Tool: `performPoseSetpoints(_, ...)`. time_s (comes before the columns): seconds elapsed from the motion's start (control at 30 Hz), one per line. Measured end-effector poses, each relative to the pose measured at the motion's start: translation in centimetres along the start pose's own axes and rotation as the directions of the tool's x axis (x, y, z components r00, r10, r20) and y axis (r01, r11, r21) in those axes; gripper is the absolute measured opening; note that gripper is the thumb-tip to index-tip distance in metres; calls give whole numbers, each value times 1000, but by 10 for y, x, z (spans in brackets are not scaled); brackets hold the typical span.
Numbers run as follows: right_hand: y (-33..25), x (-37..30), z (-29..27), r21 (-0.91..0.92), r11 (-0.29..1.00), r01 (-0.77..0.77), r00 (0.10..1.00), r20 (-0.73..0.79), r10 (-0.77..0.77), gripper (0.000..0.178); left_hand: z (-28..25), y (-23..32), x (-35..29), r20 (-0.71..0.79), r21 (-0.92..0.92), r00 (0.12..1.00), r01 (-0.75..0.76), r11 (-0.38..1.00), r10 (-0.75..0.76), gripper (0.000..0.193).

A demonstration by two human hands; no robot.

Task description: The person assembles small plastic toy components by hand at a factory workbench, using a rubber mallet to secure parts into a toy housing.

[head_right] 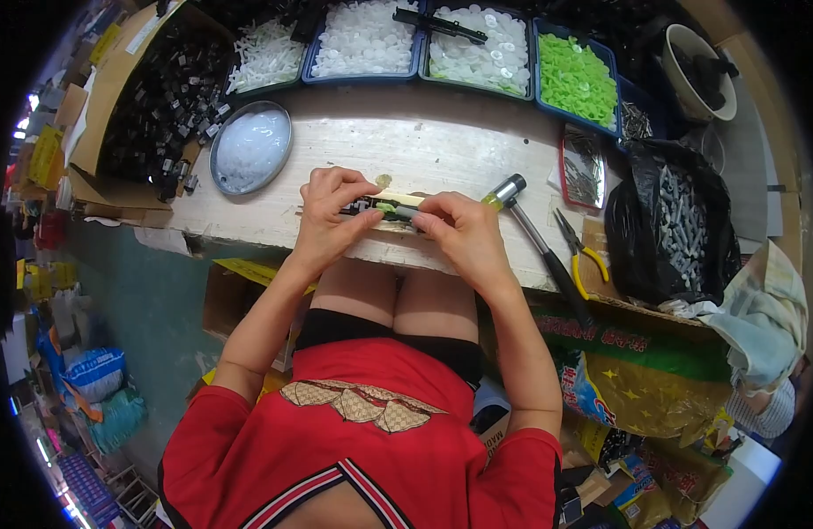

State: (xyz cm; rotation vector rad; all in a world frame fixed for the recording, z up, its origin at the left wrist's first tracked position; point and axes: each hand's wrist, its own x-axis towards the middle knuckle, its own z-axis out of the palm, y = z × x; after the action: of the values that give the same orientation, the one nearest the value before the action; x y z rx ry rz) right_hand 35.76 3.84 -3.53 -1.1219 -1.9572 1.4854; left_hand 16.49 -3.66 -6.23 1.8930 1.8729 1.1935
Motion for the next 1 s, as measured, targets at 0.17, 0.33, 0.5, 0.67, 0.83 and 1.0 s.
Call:
performPoseSetpoints(0.17, 4, 2, 0, -65, 997, 47, 999, 7, -46, 12, -1, 3, 0, -6, 18, 1000, 7, 1000, -7, 26)
performPoseSetpoints(0.33, 0, 3, 0, -143, 984, 107, 994, 4, -108, 12, -2, 2, 1, -6, 12, 1000, -2, 1000, 2, 23)
performPoseSetpoints(0.5, -1, 2, 0, -164, 980, 114, 993, -5, -117, 12, -1, 3, 0, -20, 15, 1000, -14, 1000, 14, 21)
performPoseSetpoints(0.67, 6, 2, 2, -101, 991, 87, 996, -14, -89, 12, -1, 3, -2, -22, 17, 1000, -15, 1000, 15, 19)
performPoseSetpoints(0.83, 4, 3, 3, -80, 996, -23, 1000, -8, 23, 13, -1, 2, -2, -16, 30, 1000, -19, 999, 19, 16)
performPoseSetpoints(1.0, 7, 9, 1, -119, 986, -117, 991, -72, 109, 18, -1, 2, 2, -2, 12, 999, -38, 999, 38, 9)
